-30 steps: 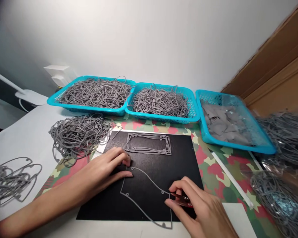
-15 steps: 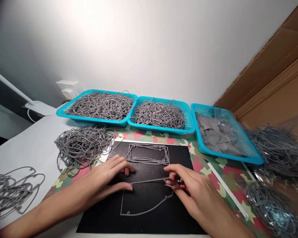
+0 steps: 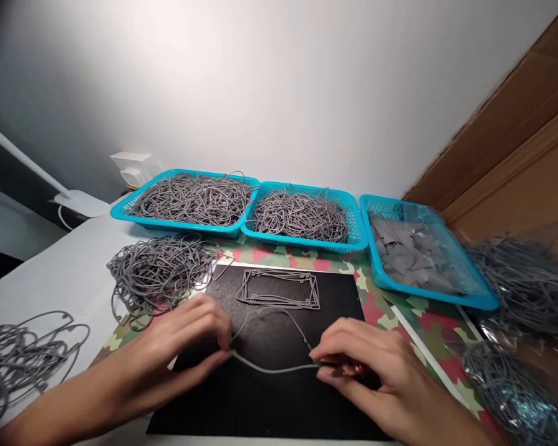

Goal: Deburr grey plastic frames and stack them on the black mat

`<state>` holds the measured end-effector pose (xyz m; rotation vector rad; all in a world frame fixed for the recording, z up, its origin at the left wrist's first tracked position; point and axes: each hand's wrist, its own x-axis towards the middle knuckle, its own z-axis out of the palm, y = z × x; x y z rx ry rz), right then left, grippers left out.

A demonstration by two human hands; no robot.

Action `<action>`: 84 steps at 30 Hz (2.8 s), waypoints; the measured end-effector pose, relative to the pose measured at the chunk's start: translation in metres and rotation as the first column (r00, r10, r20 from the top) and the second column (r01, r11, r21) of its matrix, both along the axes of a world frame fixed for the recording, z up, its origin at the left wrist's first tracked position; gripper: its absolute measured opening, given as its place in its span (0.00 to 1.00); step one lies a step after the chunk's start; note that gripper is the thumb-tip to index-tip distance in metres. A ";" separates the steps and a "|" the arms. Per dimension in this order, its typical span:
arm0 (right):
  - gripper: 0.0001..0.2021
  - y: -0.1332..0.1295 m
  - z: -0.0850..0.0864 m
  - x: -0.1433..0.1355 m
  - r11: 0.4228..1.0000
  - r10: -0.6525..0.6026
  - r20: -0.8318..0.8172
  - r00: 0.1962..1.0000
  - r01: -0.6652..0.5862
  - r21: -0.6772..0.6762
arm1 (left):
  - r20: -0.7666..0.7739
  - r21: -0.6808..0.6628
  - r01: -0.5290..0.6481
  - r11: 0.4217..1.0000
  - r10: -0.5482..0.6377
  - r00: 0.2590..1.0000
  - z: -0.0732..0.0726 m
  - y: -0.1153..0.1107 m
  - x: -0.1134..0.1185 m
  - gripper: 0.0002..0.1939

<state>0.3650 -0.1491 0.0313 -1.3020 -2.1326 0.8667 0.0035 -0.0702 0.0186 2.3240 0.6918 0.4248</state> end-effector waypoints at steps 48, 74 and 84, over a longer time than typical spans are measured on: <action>0.14 0.066 -0.062 -0.030 0.847 -0.494 -0.020 0.869 0.486 0.215 | -0.156 0.265 -0.144 0.953 0.190 0.969 -0.007 0.050 -0.038 0.11; 0.10 0.025 -0.010 -0.059 0.982 0.188 -0.129 0.974 -0.186 0.034 | 0.008 -0.251 0.016 0.968 -0.014 1.000 0.009 0.005 0.011 0.13; 0.08 0.007 -0.024 -0.009 0.983 0.122 -0.090 0.988 -0.133 -0.127 | -0.106 0.069 -0.020 0.997 0.028 0.994 -0.022 0.011 -0.015 0.04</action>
